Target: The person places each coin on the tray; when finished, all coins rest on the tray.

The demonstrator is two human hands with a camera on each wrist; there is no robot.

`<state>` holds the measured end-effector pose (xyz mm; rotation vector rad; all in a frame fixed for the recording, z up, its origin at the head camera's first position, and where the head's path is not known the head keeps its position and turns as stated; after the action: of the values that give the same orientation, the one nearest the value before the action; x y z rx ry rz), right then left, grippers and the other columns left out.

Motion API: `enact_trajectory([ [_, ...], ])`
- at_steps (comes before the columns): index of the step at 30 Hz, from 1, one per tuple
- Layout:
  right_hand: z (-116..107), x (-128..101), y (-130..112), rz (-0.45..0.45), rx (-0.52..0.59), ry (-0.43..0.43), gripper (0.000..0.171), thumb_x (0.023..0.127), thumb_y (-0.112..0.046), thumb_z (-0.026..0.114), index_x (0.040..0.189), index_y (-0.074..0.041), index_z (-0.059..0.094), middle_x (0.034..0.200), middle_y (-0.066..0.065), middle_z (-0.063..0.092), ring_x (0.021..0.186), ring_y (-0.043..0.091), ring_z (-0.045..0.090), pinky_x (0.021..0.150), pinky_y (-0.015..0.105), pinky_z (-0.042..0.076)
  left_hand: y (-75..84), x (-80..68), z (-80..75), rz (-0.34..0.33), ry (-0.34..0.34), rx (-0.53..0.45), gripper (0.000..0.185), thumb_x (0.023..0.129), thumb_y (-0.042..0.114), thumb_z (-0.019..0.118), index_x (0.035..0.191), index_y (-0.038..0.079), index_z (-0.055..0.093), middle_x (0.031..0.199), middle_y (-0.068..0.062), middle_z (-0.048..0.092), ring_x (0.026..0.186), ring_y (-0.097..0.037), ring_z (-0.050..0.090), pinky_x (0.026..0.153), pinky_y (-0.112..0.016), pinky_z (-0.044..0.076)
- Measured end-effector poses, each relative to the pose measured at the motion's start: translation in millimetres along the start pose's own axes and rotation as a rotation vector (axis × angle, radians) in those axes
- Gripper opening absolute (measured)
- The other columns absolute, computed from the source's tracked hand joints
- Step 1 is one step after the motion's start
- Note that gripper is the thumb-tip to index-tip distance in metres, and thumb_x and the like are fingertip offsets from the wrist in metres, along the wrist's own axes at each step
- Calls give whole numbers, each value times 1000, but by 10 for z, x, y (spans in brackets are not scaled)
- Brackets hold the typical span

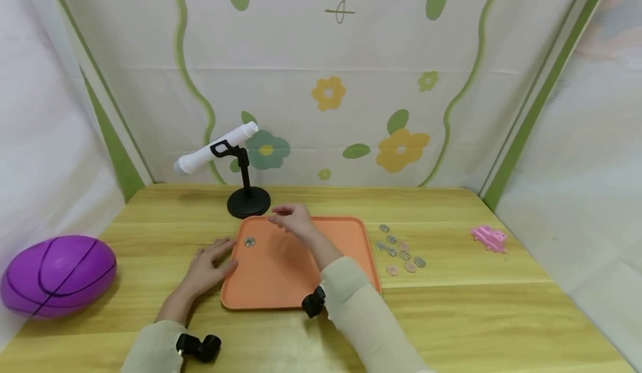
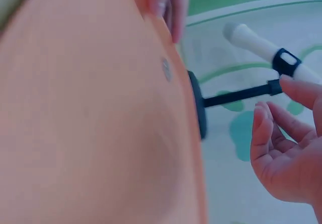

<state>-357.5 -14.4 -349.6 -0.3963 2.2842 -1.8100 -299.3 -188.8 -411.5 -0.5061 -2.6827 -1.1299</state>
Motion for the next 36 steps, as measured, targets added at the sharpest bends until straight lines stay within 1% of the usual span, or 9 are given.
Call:
enact_trajectory([
  [1,-38,12,-6,-22,-9,-7,27,80,-13,62,105,-2,61,84,5,58,74,27,54,53,24,41,-7,-3,1,-2,-1,-3,49,82,24,59,123,-1,47,126,-27,36,119,-41,25,91,-59,7],
  [4,-155,23,-37,-97,-49,-26,29,80,-16,63,106,-3,61,85,5,58,80,30,54,56,27,44,-15,-13,-6,-5,-1,-9,49,82,23,58,123,-2,47,126,-27,36,118,-42,25,91,-60,6],
  [9,-381,-76,-141,-169,-78,-41,32,79,-19,63,108,-4,60,89,5,58,73,16,54,57,26,43,-7,-18,-14,-5,0,-18,49,82,22,59,122,-3,46,126,-28,35,118,-43,24,90,-61,6],
  [12,-506,-193,-247,-214,-74,-64,33,80,-15,62,110,-2,58,92,10,57,73,16,55,61,26,45,-5,-10,1,-1,-1,-16,49,82,21,59,122,-2,47,125,-28,36,118,-43,25,90,-61,6],
  [16,-691,-408,-401,-234,-82,-71,33,82,-9,59,113,3,54,95,16,56,75,16,54,64,27,45,-9,-2,16,-3,-6,-14,49,82,22,58,123,-2,46,126,-28,35,118,-42,24,90,-61,6],
  [21,-1016,-610,-433,-235,-111,-15,34,84,-6,56,115,5,51,94,17,54,73,14,52,60,25,42,10,1,1,0,-5,-12,48,82,21,58,123,-2,46,126,-29,35,118,-43,25,90,-61,6],
  [26,-1433,-761,-306,-227,-110,72,34,83,-6,57,114,7,51,93,18,54,78,25,52,59,22,42,31,17,-4,7,-10,-10,48,82,20,58,123,-2,46,126,-29,35,118,-43,24,89,-62,6],
  [30,-1766,-863,-69,-217,-113,120,33,83,-5,57,113,7,52,92,18,55,79,29,52,58,22,43,29,19,-2,11,-18,-10,48,82,21,58,123,-2,46,126,-29,34,118,-43,23,89,-62,6],
  [36,-2189,-1026,361,-180,-151,175,36,82,-11,59,113,6,52,92,15,56,74,19,53,58,22,43,3,2,26,5,-33,-8,50,83,23,58,124,-1,45,127,-28,33,119,-43,22,89,-62,7],
])
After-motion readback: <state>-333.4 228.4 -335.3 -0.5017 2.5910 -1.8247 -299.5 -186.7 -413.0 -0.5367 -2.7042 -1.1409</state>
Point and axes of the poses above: each hand's wrist, its own x-axis towards the middle knuckle, its own z-axis out of the palm, y = z × x, the point moved 9 cm from there along x, towards the middle knuckle
